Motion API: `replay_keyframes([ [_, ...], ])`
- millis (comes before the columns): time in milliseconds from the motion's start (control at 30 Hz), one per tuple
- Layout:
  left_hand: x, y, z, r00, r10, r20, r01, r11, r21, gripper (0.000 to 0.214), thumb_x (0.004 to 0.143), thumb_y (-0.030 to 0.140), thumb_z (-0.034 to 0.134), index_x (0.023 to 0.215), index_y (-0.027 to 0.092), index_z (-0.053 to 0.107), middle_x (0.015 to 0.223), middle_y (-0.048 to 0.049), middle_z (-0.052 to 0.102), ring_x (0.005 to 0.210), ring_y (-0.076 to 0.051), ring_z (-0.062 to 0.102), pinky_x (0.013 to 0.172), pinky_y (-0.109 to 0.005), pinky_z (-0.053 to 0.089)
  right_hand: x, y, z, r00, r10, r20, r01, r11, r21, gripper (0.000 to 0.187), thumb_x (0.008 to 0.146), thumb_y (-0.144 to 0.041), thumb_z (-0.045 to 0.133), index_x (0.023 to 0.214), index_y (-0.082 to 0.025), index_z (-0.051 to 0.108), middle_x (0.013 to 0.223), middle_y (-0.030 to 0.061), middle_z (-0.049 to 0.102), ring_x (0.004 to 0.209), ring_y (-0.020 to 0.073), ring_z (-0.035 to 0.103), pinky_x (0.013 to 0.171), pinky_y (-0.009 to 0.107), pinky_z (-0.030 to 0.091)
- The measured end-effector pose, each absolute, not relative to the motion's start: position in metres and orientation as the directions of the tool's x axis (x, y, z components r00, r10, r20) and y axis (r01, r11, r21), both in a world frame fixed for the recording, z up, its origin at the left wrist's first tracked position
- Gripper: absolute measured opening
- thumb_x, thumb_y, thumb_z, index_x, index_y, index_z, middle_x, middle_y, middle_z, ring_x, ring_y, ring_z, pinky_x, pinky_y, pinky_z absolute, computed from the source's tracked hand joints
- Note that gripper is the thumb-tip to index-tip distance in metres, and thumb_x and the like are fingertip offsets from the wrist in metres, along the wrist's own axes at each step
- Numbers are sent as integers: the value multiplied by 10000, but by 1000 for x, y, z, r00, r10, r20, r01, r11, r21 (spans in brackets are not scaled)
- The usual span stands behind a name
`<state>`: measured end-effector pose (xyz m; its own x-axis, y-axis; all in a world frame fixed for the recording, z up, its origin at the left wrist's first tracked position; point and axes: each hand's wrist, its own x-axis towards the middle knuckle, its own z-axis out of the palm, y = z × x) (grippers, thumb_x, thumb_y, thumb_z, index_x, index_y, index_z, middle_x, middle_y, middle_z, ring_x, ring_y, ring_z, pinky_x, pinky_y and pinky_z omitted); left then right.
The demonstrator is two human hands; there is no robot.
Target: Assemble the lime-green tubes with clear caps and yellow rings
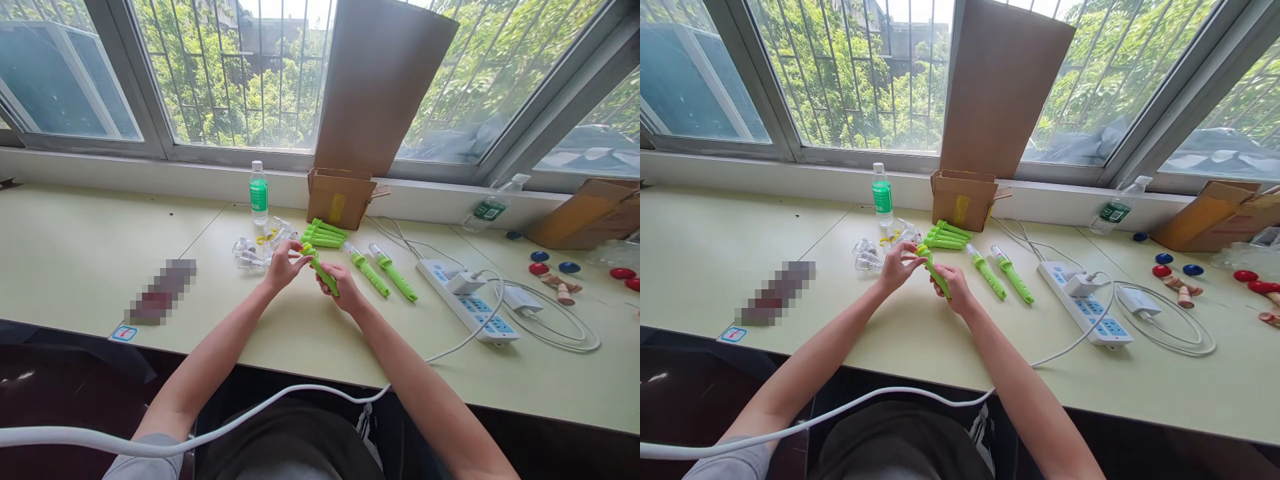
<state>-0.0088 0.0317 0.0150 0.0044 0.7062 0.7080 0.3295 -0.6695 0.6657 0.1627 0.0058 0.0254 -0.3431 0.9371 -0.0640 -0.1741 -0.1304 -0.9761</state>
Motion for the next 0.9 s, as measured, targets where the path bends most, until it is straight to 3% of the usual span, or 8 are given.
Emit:
replay_keyframes([
  [900,-7,31,15,9,697,717,327,-680,657,279,755,366,674,918,182,541,891,-39,607,804,-135,635,651,-294,612,166,6,30,-410,907,-101,-215,-204,-955,315,699,-434,655,863,-171,595,623,5,571,402,52,355,367,208,201],
])
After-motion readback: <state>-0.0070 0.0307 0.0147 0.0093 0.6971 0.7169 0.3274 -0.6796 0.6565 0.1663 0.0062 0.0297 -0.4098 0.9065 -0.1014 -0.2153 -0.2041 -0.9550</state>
